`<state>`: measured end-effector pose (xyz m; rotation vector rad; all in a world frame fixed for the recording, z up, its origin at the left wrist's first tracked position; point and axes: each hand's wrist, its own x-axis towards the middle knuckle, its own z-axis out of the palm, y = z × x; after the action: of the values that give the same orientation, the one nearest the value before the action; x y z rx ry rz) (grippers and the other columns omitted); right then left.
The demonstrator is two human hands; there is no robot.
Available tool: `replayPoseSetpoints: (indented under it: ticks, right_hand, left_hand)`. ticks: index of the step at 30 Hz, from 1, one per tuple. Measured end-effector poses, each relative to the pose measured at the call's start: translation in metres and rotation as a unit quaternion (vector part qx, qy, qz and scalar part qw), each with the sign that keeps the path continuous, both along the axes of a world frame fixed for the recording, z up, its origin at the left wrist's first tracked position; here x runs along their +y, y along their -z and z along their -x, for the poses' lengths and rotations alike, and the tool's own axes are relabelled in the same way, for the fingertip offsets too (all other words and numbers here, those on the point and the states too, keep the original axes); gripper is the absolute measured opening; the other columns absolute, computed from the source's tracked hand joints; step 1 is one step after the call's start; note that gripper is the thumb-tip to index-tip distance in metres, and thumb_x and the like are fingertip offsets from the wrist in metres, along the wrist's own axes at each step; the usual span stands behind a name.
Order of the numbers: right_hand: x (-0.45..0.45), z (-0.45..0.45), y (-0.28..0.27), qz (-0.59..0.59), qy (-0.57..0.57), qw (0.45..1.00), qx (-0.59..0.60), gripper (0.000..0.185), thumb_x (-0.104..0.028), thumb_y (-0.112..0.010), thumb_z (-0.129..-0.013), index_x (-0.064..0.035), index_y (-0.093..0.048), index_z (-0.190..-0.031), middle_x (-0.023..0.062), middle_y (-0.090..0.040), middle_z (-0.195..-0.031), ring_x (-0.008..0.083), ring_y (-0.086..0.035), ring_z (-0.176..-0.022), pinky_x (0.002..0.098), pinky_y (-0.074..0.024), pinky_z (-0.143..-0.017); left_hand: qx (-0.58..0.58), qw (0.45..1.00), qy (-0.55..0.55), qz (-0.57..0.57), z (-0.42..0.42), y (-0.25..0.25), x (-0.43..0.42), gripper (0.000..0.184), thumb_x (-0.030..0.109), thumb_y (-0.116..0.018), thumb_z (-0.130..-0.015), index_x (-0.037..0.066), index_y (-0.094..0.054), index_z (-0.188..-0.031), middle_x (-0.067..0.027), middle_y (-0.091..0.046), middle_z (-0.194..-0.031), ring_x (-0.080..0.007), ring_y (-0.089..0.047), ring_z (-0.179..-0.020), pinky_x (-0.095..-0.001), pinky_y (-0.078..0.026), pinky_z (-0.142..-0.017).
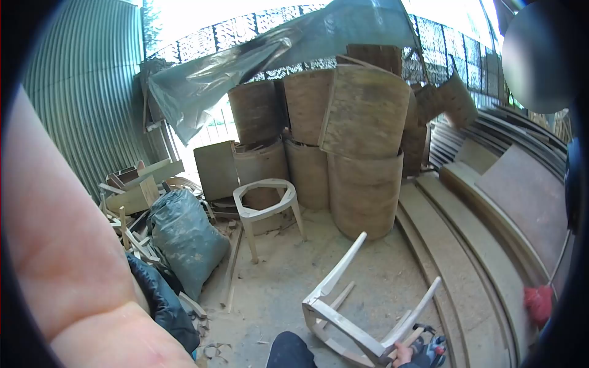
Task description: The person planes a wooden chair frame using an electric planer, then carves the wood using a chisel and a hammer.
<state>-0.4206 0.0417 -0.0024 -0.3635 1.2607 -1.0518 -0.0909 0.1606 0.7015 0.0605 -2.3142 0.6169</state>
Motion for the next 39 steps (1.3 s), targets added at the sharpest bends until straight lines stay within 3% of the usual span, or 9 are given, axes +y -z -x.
replayPoseSetpoints:
  ticks: [2, 4, 10, 14, 15, 17, 20, 26, 39]
  right_hand:
    - [0.014, -0.013, -0.056, -0.001, -0.023, 0.999, -0.022, 0.039, -0.017, -0.057, -0.105, -0.0038, -0.056, -0.141, 0.0152, -0.07, -0.127, 0.0284, -0.071, -0.107, 0.0451, -0.0596, -0.09]
    - [0.008, 0.009, 0.012, 0.0, 0.008, 0.997, -0.077, 0.045, -0.012, -0.067, -0.099, 0.003, -0.056, -0.139, 0.0152, -0.069, -0.128, 0.0343, -0.067, -0.116, 0.0472, -0.0525, -0.107]
    - [0.017, -0.007, -0.057, 0.139, 0.062, 0.987, -0.042, 0.059, -0.006, -0.072, -0.095, -0.0025, -0.051, -0.15, 0.0127, -0.064, -0.141, 0.0316, -0.063, -0.126, 0.0461, -0.0548, -0.106]
    - [0.013, 0.022, 0.0, -0.019, 0.0, 0.999, -0.035, 0.048, -0.012, -0.075, -0.094, 0.0054, -0.057, -0.136, 0.0154, -0.069, -0.124, 0.0304, -0.07, -0.108, 0.0434, -0.0577, -0.093]
    - [-0.001, 0.011, -0.008, -0.028, 0.035, 0.999, -0.029, 0.044, -0.011, -0.079, -0.091, 0.0091, -0.062, -0.127, 0.0161, -0.07, -0.117, 0.0299, -0.071, -0.103, 0.0425, -0.0583, -0.088]
    - [-0.005, 0.009, -0.018, -0.062, 0.018, 0.998, -0.016, 0.048, -0.01, -0.078, -0.091, 0.0108, -0.06, -0.13, 0.0162, -0.07, -0.119, 0.0304, -0.07, -0.106, 0.0426, -0.058, -0.091]
    - [0.002, 0.004, -0.032, -0.052, 0.025, 0.998, -0.016, 0.051, -0.009, -0.078, -0.091, 0.0119, -0.058, -0.132, 0.017, -0.07, -0.12, 0.0311, -0.07, -0.106, 0.043, -0.0586, -0.091]
    - [0.009, 0.003, -0.059, -0.072, -0.007, 0.997, -0.025, 0.048, -0.009, -0.068, -0.099, 0.0033, -0.053, -0.143, 0.0173, -0.068, -0.127, 0.0347, -0.07, -0.11, 0.0472, -0.0599, -0.093]
    - [0.006, 0.011, -0.041, -0.022, 0.004, 0.998, 0.052, 0.037, -0.004, -0.072, -0.094, 0.0066, -0.06, -0.127, 0.0148, -0.071, -0.107, 0.0314, -0.074, -0.091, 0.0459, -0.0639, -0.081]
  left_hand:
    - [-0.01, 1.0, -0.003, -0.008, 0.0, 0.005, -0.003, 0.084, 0.066, -0.054, -0.098, 0.004, -0.043, -0.154, -0.0196, -0.051, -0.153, -0.0316, -0.048, -0.144, -0.0519, -0.032, -0.122]
    - [-0.006, 1.0, -0.002, -0.014, 0.002, 0.012, -0.005, 0.085, 0.067, -0.053, -0.098, 0.004, -0.042, -0.155, -0.0198, -0.05, -0.154, -0.0317, -0.047, -0.145, -0.0522, -0.032, -0.123]
    - [0.011, 0.999, 0.019, -0.024, -0.007, 0.023, -0.006, 0.089, 0.069, -0.049, -0.1, 0.004, -0.039, -0.158, -0.0204, -0.048, -0.158, -0.0321, -0.045, -0.148, -0.053, -0.029, -0.126]
    - [0.166, 0.982, 0.068, -0.063, -0.038, 0.066, -0.014, 0.091, 0.071, -0.047, -0.1, 0.003, -0.037, -0.161, -0.0207, -0.047, -0.16, -0.0323, -0.044, -0.15, -0.0536, -0.027, -0.128]
    - [0.263, 0.959, 0.067, -0.078, -0.048, 0.095, -0.023, 0.092, 0.072, -0.046, -0.101, 0.003, -0.036, -0.161, -0.0208, -0.046, -0.16, -0.0324, -0.043, -0.151, -0.0538, -0.027, -0.128]
    - [0.543, 0.822, -0.076, -0.154, -0.053, 0.209, -0.046, 0.042, 0.026, -0.071, -0.102, 0.007, -0.06, -0.139, -0.0117, -0.068, -0.127, -0.0201, -0.064, -0.117, -0.0356, -0.053, -0.104]
    - [0.552, 0.621, -0.347, -0.435, -0.095, 0.385, -0.091, 0.021, 0.017, -0.071, -0.101, 0.004, -0.075, -0.117, -0.0086, -0.077, -0.111, -0.0165, -0.071, -0.099, -0.0329, -0.057, -0.086]
    - [0.404, 0.545, -0.508, -0.531, -0.15, 0.569, -0.127, 0.032, 0.017, -0.074, -0.096, 0.004, -0.077, -0.124, -0.0172, -0.075, -0.113, -0.0269, -0.072, -0.102, -0.0381, -0.055, -0.091]
    - [0.296, 0.615, -0.484, -0.548, -0.118, 0.536, -0.122, 0.014, 0.011, -0.073, -0.091, 0.004, -0.079, -0.102, -0.0185, -0.077, -0.098, -0.0359, -0.074, -0.093, -0.0407, -0.057, -0.084]
